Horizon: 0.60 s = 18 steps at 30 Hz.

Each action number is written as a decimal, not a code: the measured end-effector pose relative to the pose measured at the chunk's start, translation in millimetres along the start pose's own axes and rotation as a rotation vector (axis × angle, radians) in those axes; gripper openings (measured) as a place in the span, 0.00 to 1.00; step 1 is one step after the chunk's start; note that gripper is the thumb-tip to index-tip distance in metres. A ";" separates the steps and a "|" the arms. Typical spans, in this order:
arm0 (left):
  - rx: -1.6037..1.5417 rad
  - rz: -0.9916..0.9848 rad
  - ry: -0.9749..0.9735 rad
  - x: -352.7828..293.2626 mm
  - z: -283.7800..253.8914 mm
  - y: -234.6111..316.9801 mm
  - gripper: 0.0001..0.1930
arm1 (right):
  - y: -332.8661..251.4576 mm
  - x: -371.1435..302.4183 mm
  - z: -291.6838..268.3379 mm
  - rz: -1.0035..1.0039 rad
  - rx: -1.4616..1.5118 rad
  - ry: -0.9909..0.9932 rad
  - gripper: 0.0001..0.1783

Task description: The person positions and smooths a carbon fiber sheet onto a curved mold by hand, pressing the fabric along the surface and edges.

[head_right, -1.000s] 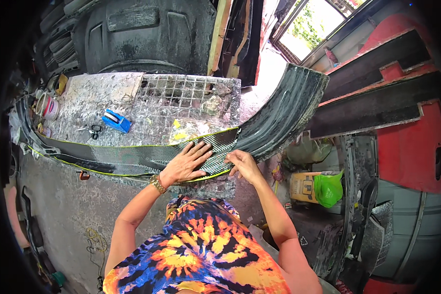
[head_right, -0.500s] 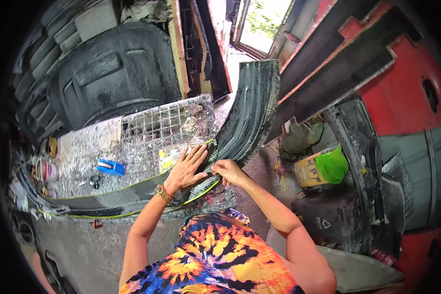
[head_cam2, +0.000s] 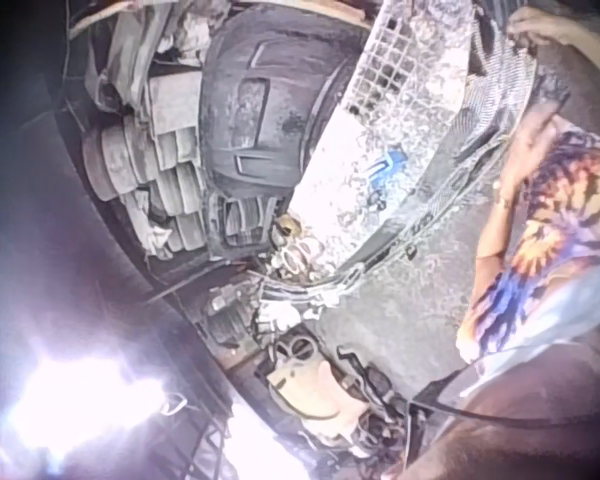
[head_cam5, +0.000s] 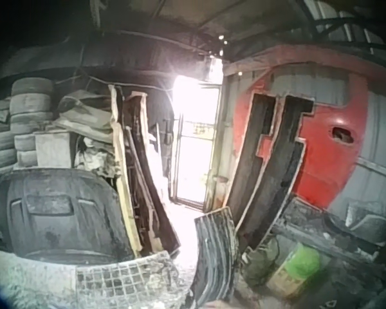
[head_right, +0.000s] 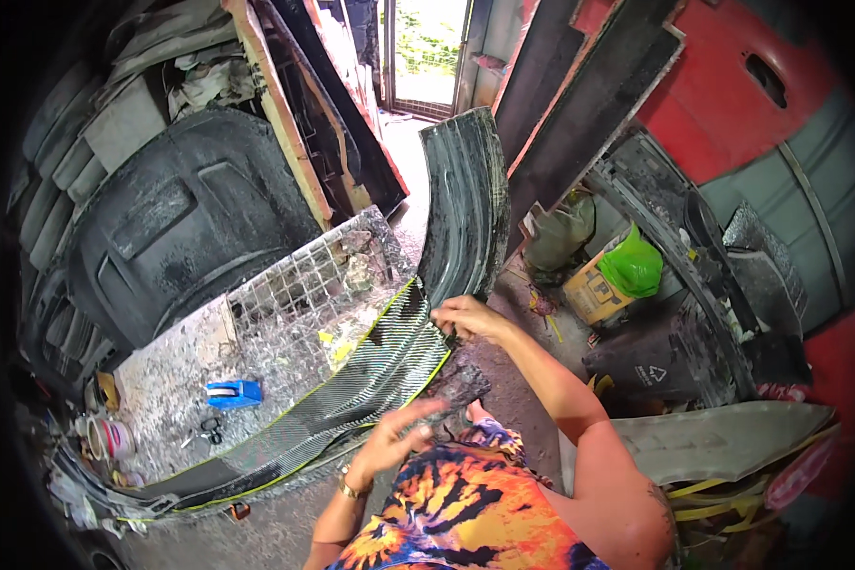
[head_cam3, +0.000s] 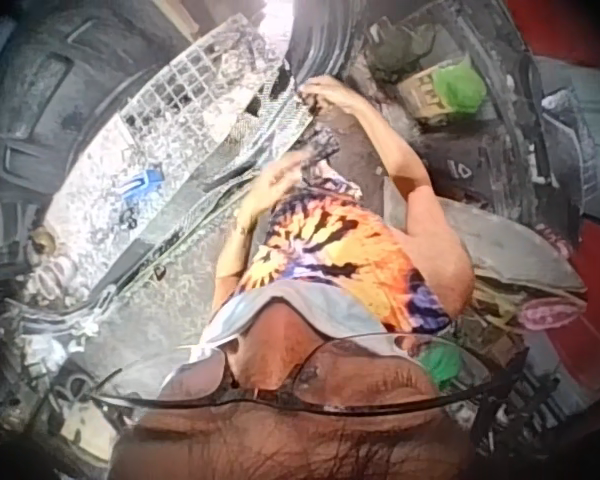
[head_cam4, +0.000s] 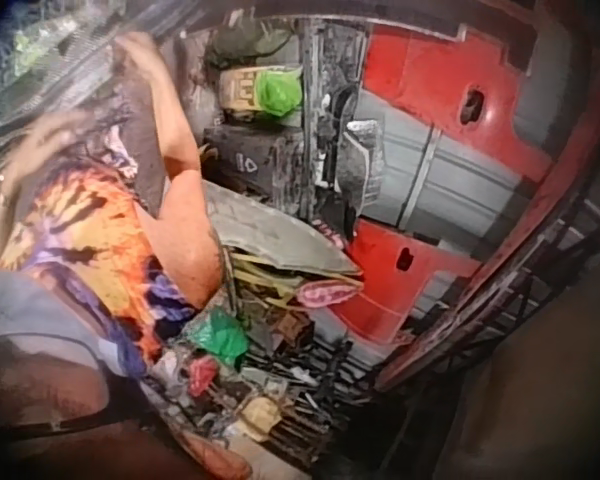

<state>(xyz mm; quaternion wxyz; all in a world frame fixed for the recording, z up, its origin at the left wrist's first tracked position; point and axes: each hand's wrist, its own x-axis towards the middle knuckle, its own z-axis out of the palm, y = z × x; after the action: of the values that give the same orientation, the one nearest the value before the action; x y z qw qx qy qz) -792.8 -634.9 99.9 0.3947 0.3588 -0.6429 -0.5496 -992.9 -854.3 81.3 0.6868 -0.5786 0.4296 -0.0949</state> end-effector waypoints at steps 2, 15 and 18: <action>-0.187 -0.018 -0.216 -21.2 14.8 -10.0 0.24 | -2.8 -14.2 1.7 -0.060 0.143 0.083 0.18; -0.284 -0.206 -0.469 -97.2 33.8 -32.2 0.26 | 80.1 -105.2 110.1 -0.038 0.282 -0.438 0.16; -0.517 -0.326 -0.235 -128.0 51.2 -43.5 0.26 | 125.3 -114.1 129.2 0.013 0.306 -0.528 0.16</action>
<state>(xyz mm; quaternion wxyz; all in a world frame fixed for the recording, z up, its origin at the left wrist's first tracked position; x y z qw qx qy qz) -782.7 -504.6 38.1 0.3027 0.2792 -0.4571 -0.7883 -1018.3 -651.4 21.2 0.8545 -0.4703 0.2208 -0.0004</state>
